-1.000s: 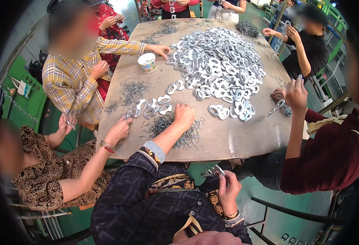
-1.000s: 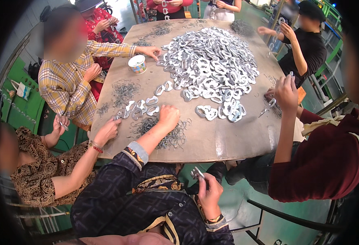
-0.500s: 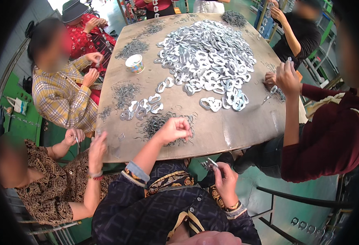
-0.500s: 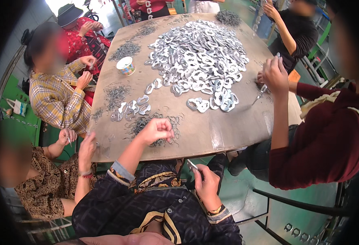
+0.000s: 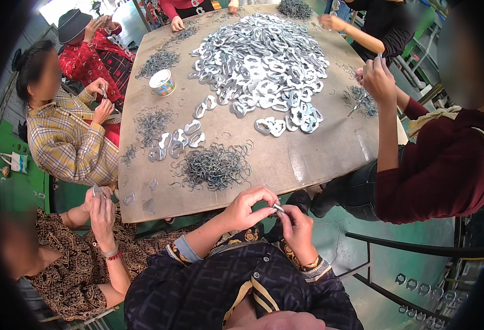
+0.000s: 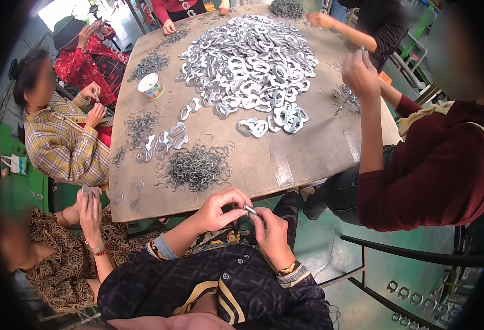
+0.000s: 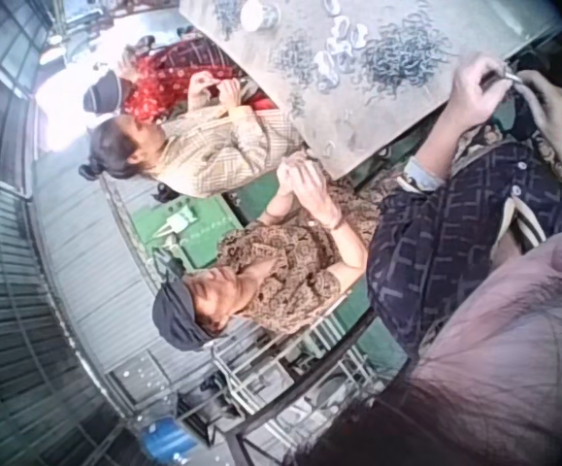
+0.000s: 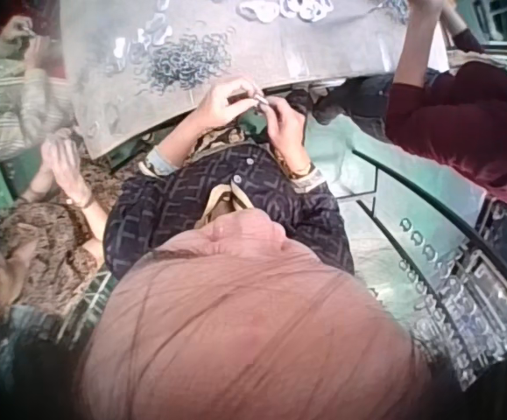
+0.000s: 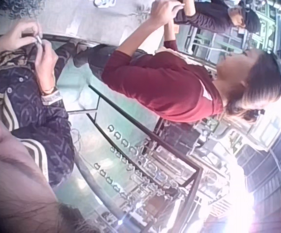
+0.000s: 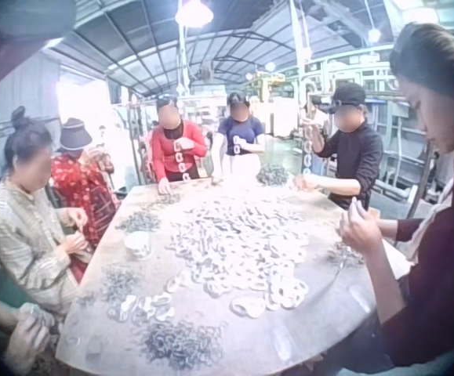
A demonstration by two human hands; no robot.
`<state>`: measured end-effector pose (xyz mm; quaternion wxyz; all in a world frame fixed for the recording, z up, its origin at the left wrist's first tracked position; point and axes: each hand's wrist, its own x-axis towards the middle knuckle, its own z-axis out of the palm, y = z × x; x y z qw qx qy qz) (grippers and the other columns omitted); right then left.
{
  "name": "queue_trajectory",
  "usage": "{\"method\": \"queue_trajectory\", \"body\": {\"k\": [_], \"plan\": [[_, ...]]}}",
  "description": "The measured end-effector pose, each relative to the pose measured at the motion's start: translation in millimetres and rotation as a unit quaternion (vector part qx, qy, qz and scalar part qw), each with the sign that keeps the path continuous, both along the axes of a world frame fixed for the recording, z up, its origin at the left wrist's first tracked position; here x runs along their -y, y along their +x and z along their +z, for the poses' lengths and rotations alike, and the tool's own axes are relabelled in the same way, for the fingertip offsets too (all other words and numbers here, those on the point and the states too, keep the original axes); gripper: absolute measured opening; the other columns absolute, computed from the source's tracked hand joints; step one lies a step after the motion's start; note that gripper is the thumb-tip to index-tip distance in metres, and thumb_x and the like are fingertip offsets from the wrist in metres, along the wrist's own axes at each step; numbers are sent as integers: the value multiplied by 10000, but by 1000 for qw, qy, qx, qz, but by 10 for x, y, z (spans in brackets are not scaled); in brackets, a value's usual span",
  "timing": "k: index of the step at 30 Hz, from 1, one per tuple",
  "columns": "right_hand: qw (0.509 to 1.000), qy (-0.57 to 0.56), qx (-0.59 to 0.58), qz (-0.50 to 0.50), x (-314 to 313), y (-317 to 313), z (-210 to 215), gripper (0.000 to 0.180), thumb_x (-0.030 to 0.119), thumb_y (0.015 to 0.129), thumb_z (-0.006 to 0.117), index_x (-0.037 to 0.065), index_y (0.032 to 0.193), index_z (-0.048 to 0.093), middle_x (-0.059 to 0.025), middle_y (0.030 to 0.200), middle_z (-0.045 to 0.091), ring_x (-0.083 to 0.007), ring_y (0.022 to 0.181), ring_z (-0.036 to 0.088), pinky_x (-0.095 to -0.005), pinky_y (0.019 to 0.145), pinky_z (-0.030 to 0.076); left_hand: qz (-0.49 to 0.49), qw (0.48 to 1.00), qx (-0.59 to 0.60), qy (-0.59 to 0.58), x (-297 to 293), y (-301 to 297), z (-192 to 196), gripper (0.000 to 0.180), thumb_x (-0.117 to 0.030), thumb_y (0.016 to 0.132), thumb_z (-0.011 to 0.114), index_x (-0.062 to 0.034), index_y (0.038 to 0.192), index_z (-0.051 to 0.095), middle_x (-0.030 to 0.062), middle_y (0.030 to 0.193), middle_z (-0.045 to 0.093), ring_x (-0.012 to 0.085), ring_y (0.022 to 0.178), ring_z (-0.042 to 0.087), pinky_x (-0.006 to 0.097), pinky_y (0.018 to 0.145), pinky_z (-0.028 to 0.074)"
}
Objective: The person sits at a table with several others, picking up metal rings and wire pieces to assemble them into linked units. The person repeatedly picks a ring, threads a wire through it, and places the finished unit onto a nearby metal rack. Coworkers perform similar assembly tasks around the same table.
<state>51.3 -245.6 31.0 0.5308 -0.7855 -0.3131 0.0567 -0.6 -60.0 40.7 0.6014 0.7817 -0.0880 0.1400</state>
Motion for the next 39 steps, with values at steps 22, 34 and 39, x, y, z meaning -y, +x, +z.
{"method": "queue_trajectory", "body": {"k": [22,34,39], "plan": [[943,-207,234,-116,-671,2116,-763,385,108,825,675,10,1189,596,-191,1332,519,-365,1236,476,-455,1002,413,4,995,90,51,173,-183,-151,259,56,821,643,-83,959,473,97,998,647,274,889,617,398,819,437],[916,-270,254,-154,-773,2149,-871,179,127,708,708,2,812,634,-164,991,576,-354,961,577,-451,821,489,1,995,85,47,170,-238,-269,249,50,806,652,-74,940,483,88,970,648,266,878,617,387,815,435],[944,-249,79,-202,-407,1962,-711,174,132,701,684,-22,759,628,-169,800,638,-332,731,635,-442,697,507,-6,996,83,44,190,-206,-270,242,45,809,652,-74,944,490,92,974,650,267,884,621,385,817,436]]}}
